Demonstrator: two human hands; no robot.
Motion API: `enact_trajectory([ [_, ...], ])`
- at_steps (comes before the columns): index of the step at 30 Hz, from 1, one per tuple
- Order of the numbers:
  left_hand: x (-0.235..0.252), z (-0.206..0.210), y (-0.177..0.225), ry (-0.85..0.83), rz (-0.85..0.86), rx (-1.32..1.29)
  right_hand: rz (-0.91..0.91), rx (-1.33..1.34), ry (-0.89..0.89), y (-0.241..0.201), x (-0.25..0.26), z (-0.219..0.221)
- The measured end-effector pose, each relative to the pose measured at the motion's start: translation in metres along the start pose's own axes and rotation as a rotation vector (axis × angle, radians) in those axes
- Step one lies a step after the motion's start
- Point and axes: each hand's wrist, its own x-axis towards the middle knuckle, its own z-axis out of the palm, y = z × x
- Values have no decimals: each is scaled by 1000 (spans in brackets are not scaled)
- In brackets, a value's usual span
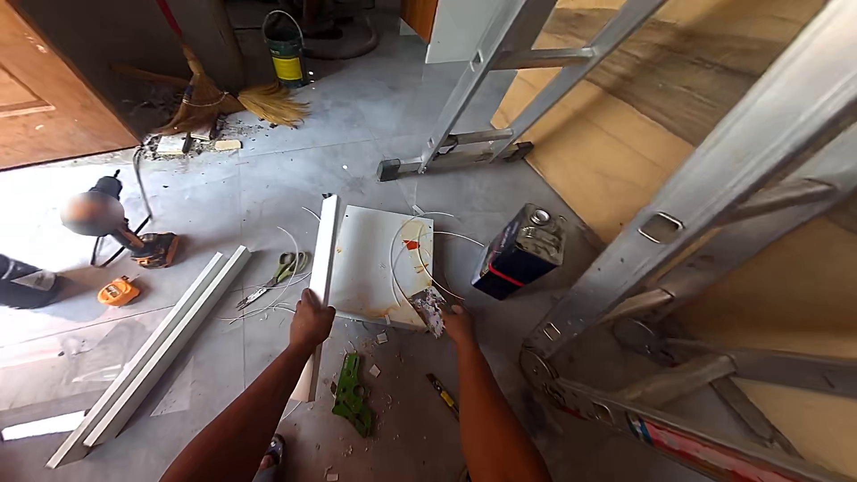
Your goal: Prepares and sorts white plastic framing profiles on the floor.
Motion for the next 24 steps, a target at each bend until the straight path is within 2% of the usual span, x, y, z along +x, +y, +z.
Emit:
enact_trajectory([
  [2, 1, 1, -7, -8, -14, 29, 0, 247, 30, 7, -2, 2],
  [5, 9, -5, -18, 7, -63, 57, -14, 548, -58, 6, -3, -7],
  [9, 20, -6, -28, 22, -108, 43, 37, 792, -68, 12, -1, -19],
  [11, 23, -4, -29, 22, -117, 38, 33, 828, -84, 12, -4, -15],
  [15, 25, 3, -21, -2, -83, 33, -3, 762, -72, -1, -10, 3],
  [19, 26, 1, -14, -13, -60, 36, -49, 221, -25, -4, -9, 5],
  [21, 30, -2, -18, 18, -72, 40, -64, 150, 12, 2, -4, 0],
  [24, 37, -15, -36, 81, -122, 39, -46, 181, 46, 9, -8, -5],
])
